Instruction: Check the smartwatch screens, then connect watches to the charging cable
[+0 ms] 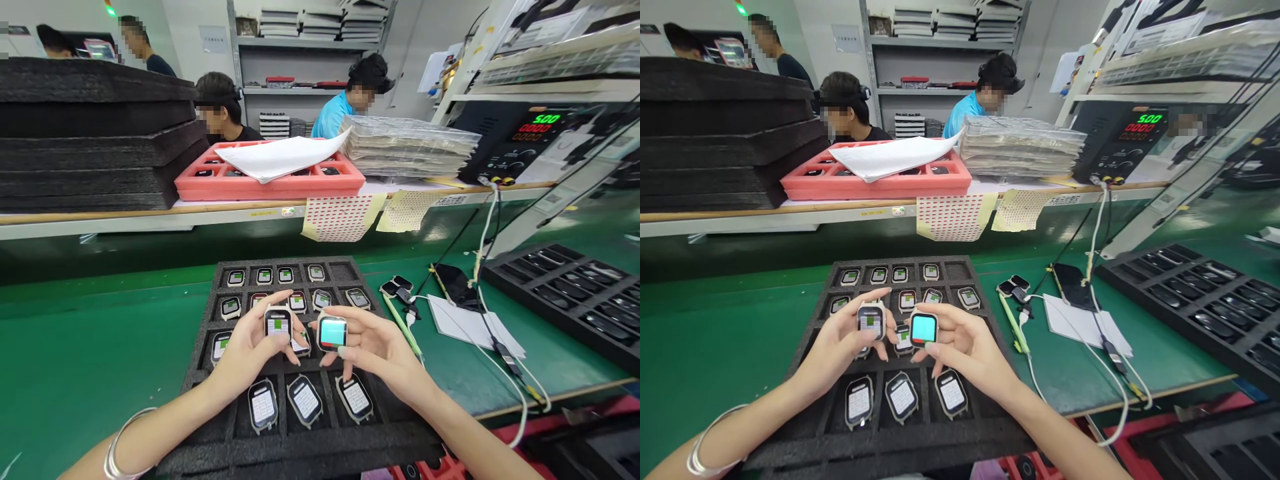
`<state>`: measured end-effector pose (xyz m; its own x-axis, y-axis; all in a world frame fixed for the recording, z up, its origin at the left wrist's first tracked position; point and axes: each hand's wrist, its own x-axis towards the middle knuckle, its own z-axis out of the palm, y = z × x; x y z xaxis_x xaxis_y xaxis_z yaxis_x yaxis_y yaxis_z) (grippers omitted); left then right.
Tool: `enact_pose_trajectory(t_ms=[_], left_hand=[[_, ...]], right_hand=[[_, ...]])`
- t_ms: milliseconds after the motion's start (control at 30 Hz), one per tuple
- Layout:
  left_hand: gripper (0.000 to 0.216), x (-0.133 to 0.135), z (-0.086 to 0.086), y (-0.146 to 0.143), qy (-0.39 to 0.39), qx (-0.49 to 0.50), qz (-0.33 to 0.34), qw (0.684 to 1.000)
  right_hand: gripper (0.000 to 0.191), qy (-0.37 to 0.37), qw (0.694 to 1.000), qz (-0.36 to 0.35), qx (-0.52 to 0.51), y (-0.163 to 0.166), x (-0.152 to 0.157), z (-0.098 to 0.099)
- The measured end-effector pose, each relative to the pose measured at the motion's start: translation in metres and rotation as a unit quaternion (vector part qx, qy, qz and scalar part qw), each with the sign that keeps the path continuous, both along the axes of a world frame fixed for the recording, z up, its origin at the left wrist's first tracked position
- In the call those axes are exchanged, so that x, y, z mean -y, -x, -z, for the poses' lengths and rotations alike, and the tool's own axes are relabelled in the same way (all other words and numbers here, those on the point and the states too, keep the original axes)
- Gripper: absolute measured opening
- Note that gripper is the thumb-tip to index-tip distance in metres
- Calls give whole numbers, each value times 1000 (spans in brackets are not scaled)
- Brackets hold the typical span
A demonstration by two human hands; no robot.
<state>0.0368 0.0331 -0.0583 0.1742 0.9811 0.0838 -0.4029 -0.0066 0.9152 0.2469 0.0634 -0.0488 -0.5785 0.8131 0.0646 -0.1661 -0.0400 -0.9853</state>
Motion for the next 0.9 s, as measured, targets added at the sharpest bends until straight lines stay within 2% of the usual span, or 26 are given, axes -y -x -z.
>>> enact_pose_trajectory(t_ms=[133,467,567,633,700,767,833,900], left_hand=[[65,1,2,-1,-6,17,15,1000],[71,2,7,-2,11,4,46,999],[79,6,6,-4,21,11,54,998],[81,10,7,-2,23,-3,54,998],[81,18,11,5,14,-51,49,997],[79,31,19,19,-16,-157,38,987],[70,45,31,39,-66,-315,-3,947],[55,59,43,59,-137,-452,-53,880]], right_hand=[[42,-7,999,22,28,2,1,2],[52,-36,997,-16,71,-5,8,8],[56,-76,987,11,138,-16,13,12],[56,-150,959,56,232,-28,14,13],[51,-245,907,98,327,-46,13,15],[45,-325,855,106,391,-67,11,17],[41,-374,815,65,437,-89,10,22],[44,-396,777,27,488,-109,10,30]])
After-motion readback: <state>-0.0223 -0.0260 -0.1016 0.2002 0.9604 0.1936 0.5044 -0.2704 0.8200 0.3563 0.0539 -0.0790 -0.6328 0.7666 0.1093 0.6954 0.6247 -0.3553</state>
